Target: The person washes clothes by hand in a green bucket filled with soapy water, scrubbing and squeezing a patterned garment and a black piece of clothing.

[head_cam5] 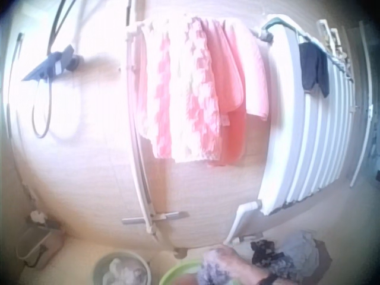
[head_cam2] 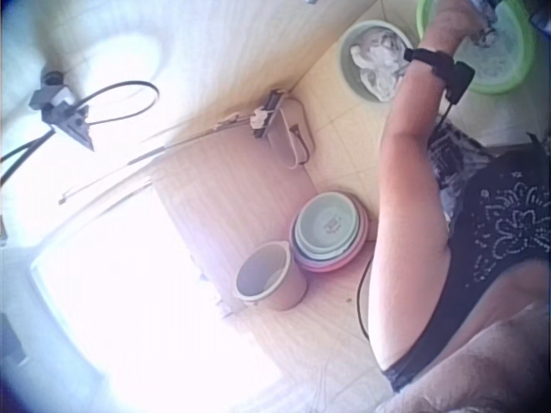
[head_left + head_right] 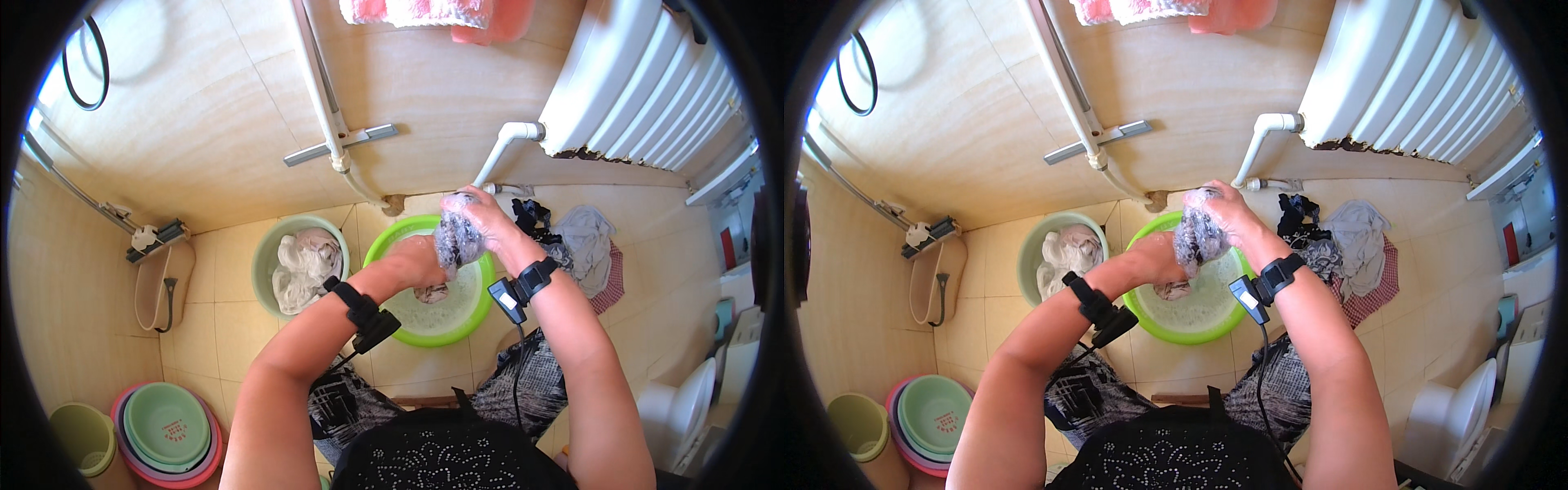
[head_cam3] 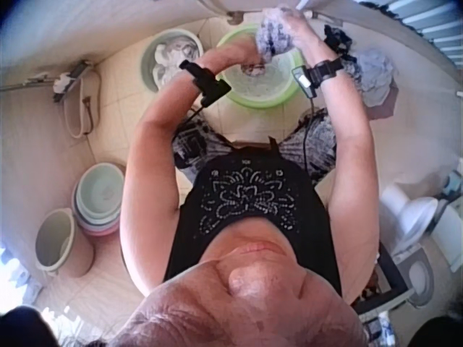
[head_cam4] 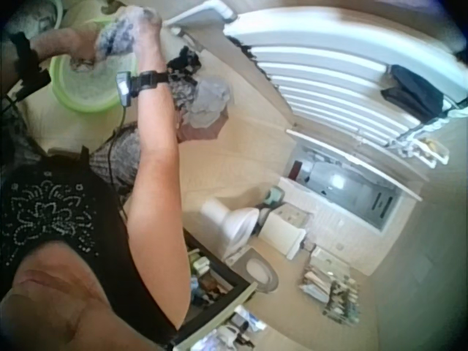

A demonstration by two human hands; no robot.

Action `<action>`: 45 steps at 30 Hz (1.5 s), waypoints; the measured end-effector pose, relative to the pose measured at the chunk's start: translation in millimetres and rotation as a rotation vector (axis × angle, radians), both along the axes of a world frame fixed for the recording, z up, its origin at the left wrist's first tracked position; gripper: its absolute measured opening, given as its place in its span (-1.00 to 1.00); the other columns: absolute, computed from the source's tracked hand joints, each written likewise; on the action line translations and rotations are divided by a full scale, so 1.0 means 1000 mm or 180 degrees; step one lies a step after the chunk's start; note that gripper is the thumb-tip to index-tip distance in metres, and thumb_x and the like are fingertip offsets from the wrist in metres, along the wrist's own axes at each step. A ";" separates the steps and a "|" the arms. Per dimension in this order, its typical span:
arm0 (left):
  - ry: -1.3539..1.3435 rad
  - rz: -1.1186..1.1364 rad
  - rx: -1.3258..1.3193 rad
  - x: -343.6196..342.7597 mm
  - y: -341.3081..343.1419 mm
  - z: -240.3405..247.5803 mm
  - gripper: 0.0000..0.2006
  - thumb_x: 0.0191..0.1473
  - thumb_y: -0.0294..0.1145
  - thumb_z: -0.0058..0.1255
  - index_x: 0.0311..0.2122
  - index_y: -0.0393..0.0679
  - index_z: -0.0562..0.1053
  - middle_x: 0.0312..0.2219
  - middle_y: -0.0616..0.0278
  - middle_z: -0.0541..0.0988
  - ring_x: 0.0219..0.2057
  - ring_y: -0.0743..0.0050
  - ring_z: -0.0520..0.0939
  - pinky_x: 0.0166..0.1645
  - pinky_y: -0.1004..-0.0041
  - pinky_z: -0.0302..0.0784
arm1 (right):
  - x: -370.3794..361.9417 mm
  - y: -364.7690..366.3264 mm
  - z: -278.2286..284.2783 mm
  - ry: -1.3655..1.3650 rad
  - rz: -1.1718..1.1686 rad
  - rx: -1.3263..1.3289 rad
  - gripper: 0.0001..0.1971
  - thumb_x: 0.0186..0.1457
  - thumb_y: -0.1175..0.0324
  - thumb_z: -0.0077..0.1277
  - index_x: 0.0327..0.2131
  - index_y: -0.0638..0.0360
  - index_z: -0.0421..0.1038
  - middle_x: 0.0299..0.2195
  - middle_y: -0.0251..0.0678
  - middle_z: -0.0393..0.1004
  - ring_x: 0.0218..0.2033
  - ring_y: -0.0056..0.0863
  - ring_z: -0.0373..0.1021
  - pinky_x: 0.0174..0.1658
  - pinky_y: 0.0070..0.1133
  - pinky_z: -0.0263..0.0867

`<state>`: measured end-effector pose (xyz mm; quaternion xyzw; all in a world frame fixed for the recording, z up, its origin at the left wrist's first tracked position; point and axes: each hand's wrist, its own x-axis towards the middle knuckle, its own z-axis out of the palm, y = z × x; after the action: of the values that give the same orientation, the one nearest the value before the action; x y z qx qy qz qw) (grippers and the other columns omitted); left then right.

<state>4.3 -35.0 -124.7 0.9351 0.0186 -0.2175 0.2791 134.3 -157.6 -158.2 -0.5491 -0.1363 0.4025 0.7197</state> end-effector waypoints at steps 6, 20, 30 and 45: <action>0.0111 -0.0251 0.0827 -0.005 -0.007 0.016 -0.67 -0.18 -0.24 0.07 -0.30 -0.23 0.46 -0.38 -0.01 0.59 -0.31 0.05 0.62 -0.22 0.24 0.52 | -0.017 0.005 -0.016 -0.0983 -0.0572 -0.1081 -0.54 -0.12 0.36 0.23 -0.17 0.34 0.27 -0.34 -0.24 0.43 -0.38 -0.51 0.40 -0.35 -0.57 0.37; -0.0498 0.1225 -0.2440 0.002 0.038 0.000 -0.60 -0.04 -0.27 0.10 -0.09 -0.23 0.41 -0.24 0.18 0.54 -0.24 0.35 0.55 -0.07 0.37 0.45 | -0.039 -0.007 0.034 -0.2977 -0.0575 -0.1103 -0.52 -0.07 0.33 0.21 -0.14 0.13 0.15 -0.30 -0.22 0.41 -0.23 -0.28 0.40 -0.19 -0.36 0.40; 0.0380 0.2451 -0.5813 -0.003 0.020 0.016 -0.53 0.17 0.13 -0.22 -0.10 -0.07 0.42 -0.21 0.18 0.55 -0.19 0.28 0.57 -0.07 0.26 0.53 | -0.065 -0.012 0.088 -0.5869 0.0154 0.0440 -0.50 -0.26 0.59 0.14 -0.20 0.01 0.18 -0.06 -0.16 0.24 0.01 -0.09 0.27 0.05 -0.30 0.29; -0.3836 0.2484 -0.2963 0.038 -0.007 0.060 -0.82 -0.25 -0.64 0.09 -0.41 -0.23 0.47 -0.37 0.24 0.51 -0.31 0.35 0.55 -0.20 0.40 0.49 | -0.053 -0.005 0.082 0.0268 -0.1357 0.1382 -0.72 0.14 0.23 0.03 -0.16 0.07 0.21 -0.26 -0.35 0.40 -0.29 -0.54 0.41 -0.26 -0.47 0.44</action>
<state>42.6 -42.4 -65.0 0.6078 0.0964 0.4431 0.6519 81.1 -162.5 -76.7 -0.3815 -0.0710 0.2263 0.8934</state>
